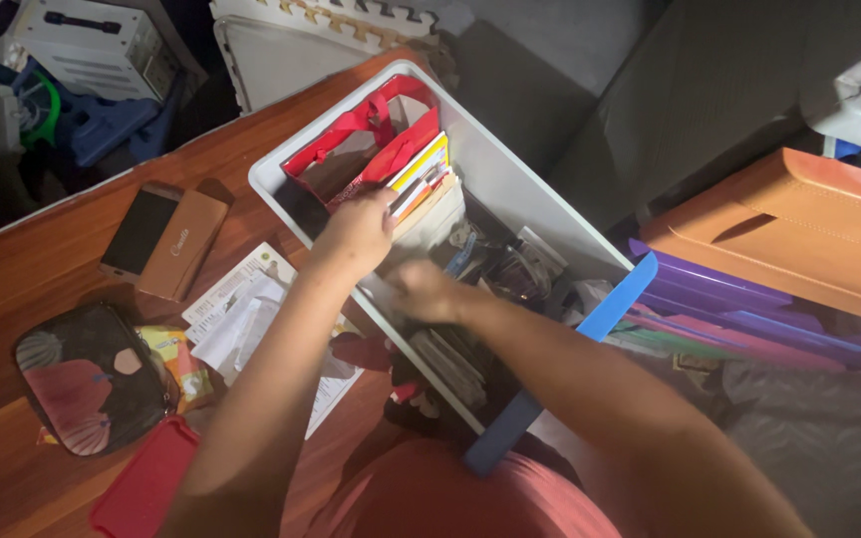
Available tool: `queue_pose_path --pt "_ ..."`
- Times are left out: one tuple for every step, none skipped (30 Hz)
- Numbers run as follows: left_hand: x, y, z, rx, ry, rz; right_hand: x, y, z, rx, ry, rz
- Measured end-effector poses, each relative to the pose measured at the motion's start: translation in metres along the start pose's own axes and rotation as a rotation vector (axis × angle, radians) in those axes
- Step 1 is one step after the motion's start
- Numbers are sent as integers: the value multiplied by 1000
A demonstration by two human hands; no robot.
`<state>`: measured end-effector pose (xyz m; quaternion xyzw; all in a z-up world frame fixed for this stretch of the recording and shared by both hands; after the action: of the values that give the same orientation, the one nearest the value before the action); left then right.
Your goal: The person organizes papers and small items into a white plastic storage bin, then wipes the surface of a drawer unit with a wet wipe. They open drawers to retrieve and fold several pieces of clothing, placing them on a table.
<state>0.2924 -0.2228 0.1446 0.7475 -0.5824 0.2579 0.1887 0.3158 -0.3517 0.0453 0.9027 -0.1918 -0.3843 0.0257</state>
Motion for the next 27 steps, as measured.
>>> queue_pose_path --pt "3 1 -4 69 30 35 3 2 -8 33 -224 66" --pt "4 3 -7 127 107 26 7 8 -19 67 -447 131" --pt "3 5 -11 185 183 14 10 14 -31 99 -672 194" --pt "1 7 -14 243 260 1 6 19 -45 138 -738 108" --pt "-3 11 -18 294 360 -8 2 26 -57 173 -804 20" --pt "-8 16 -21 346 460 -16 2 36 -69 219 -748 51" --pt "-11 18 -23 394 560 -22 2 45 -80 269 -692 85" --pt "-12 20 -25 390 711 48 3 54 -88 375 -716 173" --pt "-12 22 -26 383 865 123 4 64 -96 484 -733 261" --pt "-12 25 -28 373 1018 198 4 74 -103 594 -748 349" --pt "-14 29 -30 360 987 153 -1 79 -109 589 -840 273" --pt "-16 36 -31 346 955 108 -7 84 -115 581 -931 196" --pt "-17 44 -33 333 921 62 -14 87 -119 571 -1022 116" --pt "-15 51 -36 318 948 78 -19 91 -120 576 -1051 88" --pt "-11 58 -39 301 978 96 -25 96 -122 584 -1077 61" --pt "-6 65 -42 284 1008 114 -31 100 -122 591 -1103 34" --pt "-2 72 -46 253 1039 105 -37 102 -120 611 -1126 26" --pt "3 80 -50 222 1069 96 -44 105 -118 631 -1149 18" --pt "7 88 -55 193 1100 87 -52 106 -115 649 -1172 9" --pt "13 96 -60 170 1071 111 -61 108 -111 661 -1195 13" --pt "19 105 -65 149 1042 134 -70 109 -106 671 -1217 17" --pt "23 113 -70 128 1013 156 -79 111 -101 680 -1240 21" --pt "25 121 -74 118 978 142 -88 112 -95 684 -1235 24" --pt "27 129 -77 108 942 128 -97 113 -90 688 -1230 27" --pt "26 136 -82 97 907 112 -105 114 -84 691 -1227 31" --pt "24 143 -87 88 852 118 -113 113 -80 677 -1207 38" --pt "22 149 -92 78 798 124 -119 113 -76 665 -1187 45"
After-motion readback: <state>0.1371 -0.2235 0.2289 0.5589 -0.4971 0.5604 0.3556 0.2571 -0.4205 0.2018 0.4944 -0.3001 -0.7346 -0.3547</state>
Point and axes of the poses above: each hand's wrist, its own y-axis away from the middle knuckle, its own z-axis out of the palm, x = y × z, the point moved 4 cm from there along -y, towards the middle knuckle, and after that the axes turned 2 degrees about -z, right-handed, at the moved point
